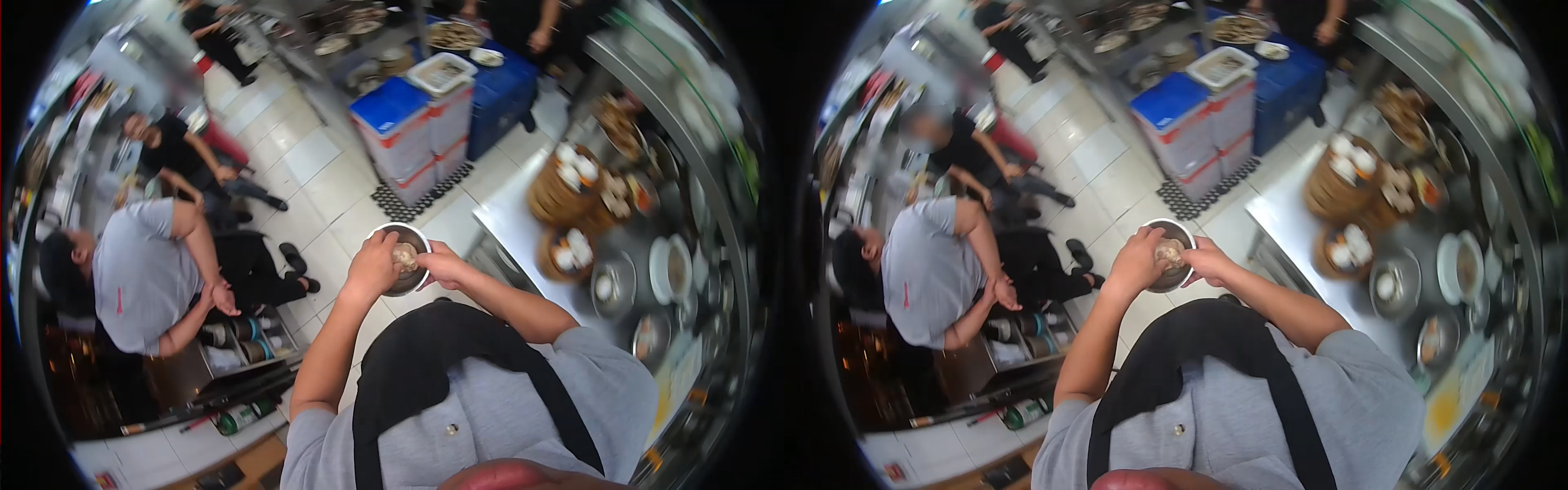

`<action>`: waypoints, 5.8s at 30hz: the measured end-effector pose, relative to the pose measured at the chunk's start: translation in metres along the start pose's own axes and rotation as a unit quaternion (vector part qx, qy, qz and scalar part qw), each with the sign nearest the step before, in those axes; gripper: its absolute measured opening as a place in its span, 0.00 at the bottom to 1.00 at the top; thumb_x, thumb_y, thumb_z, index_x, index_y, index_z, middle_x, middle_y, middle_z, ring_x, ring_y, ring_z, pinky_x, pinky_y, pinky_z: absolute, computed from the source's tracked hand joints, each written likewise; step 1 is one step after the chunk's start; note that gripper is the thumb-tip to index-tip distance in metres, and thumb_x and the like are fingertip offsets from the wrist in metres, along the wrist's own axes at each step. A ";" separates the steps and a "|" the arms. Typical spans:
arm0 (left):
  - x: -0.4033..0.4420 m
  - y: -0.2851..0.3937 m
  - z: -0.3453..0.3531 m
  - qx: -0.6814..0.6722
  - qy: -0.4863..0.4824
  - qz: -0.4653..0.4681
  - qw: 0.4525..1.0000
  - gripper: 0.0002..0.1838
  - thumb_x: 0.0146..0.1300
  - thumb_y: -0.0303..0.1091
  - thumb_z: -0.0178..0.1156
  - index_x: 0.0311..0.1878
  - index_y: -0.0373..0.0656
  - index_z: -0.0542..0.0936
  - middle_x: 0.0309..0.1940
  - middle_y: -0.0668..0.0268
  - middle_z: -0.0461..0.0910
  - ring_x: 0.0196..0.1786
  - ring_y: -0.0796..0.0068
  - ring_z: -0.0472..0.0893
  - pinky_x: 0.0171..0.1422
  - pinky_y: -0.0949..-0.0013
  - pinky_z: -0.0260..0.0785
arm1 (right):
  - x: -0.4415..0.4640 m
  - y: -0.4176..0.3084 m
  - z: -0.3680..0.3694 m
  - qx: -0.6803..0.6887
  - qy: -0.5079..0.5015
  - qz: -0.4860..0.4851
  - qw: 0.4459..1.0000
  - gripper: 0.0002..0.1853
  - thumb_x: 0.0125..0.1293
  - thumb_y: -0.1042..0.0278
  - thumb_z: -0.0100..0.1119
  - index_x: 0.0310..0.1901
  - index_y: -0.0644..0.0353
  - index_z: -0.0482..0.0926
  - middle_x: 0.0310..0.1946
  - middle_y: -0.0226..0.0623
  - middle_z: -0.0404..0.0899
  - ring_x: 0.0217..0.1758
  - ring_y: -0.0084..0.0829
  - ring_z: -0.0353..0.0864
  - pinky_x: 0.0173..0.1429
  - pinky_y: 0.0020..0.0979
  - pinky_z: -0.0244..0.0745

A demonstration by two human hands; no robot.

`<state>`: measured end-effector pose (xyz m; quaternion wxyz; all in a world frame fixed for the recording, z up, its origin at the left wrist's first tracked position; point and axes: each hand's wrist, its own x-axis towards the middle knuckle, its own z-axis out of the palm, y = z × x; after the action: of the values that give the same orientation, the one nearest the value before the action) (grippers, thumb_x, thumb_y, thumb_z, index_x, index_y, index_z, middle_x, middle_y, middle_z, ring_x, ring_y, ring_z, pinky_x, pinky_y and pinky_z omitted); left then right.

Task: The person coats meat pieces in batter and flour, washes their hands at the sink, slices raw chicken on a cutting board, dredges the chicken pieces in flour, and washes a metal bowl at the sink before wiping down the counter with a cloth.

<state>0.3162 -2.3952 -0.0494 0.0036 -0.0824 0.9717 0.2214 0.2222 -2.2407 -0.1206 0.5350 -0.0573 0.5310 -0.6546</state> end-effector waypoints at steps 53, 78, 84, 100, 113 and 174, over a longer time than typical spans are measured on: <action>1.263 -1.022 -0.490 0.090 -0.005 0.263 0.961 0.33 0.54 0.29 0.65 0.67 0.47 0.73 0.62 0.51 0.72 0.65 0.43 0.73 0.67 0.52 0.70 | 1.179 -0.560 0.344 0.153 0.311 -0.043 0.937 0.25 0.60 0.77 0.49 0.61 0.68 0.71 0.45 0.46 0.82 0.41 0.38 0.88 0.40 0.41 0.87; 1.368 -0.963 -0.617 -0.131 -0.336 0.185 0.914 0.27 0.55 0.33 0.71 0.60 0.44 0.79 0.50 0.59 0.83 0.49 0.65 0.81 0.47 0.61 0.73 | 1.381 -0.800 0.303 0.342 0.402 -0.258 0.809 0.16 0.66 0.77 0.51 0.55 0.70 0.74 0.48 0.45 0.77 0.47 0.43 0.84 0.44 0.44 0.88; 1.336 -0.974 -0.596 -0.024 -0.221 0.390 0.894 0.20 0.57 0.37 0.68 0.53 0.41 0.85 0.41 0.52 0.86 0.44 0.55 0.85 0.54 0.61 0.75 | 1.396 -0.816 0.288 0.312 0.392 -0.270 0.822 0.13 0.66 0.76 0.52 0.51 0.69 0.75 0.44 0.45 0.80 0.42 0.40 0.84 0.43 0.44 0.87; 1.330 -0.986 -0.567 0.178 -0.196 0.415 0.870 0.32 0.52 0.41 0.71 0.61 0.41 0.76 0.57 0.40 0.78 0.57 0.41 0.80 0.61 0.52 0.74 | 1.431 -0.828 0.291 0.319 0.492 -0.312 0.748 0.19 0.65 0.75 0.53 0.57 0.71 0.69 0.47 0.50 0.78 0.41 0.44 0.86 0.35 0.44 0.89; 1.336 -1.004 -0.551 -0.092 -0.246 0.548 0.794 0.27 0.54 0.38 0.71 0.58 0.40 0.79 0.54 0.41 0.80 0.56 0.41 0.81 0.61 0.51 0.72 | 1.414 -0.827 0.297 0.288 0.514 -0.307 0.748 0.19 0.65 0.78 0.52 0.57 0.73 0.71 0.48 0.49 0.78 0.43 0.45 0.85 0.37 0.48 0.88; 1.333 -0.986 -0.522 -0.166 -0.124 0.424 0.882 0.23 0.73 0.46 0.51 0.46 0.31 0.81 0.47 0.39 0.81 0.52 0.40 0.80 0.57 0.49 0.71 | 1.395 -0.830 0.264 0.225 0.511 -0.290 0.777 0.18 0.64 0.75 0.58 0.55 0.67 0.70 0.45 0.47 0.81 0.42 0.45 0.86 0.36 0.46 0.86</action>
<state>-0.8235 -3.7078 -0.0599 0.0160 0.3660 0.8545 0.3684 -0.7262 -3.5837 -0.0671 -0.0327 0.2559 0.5220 -0.8129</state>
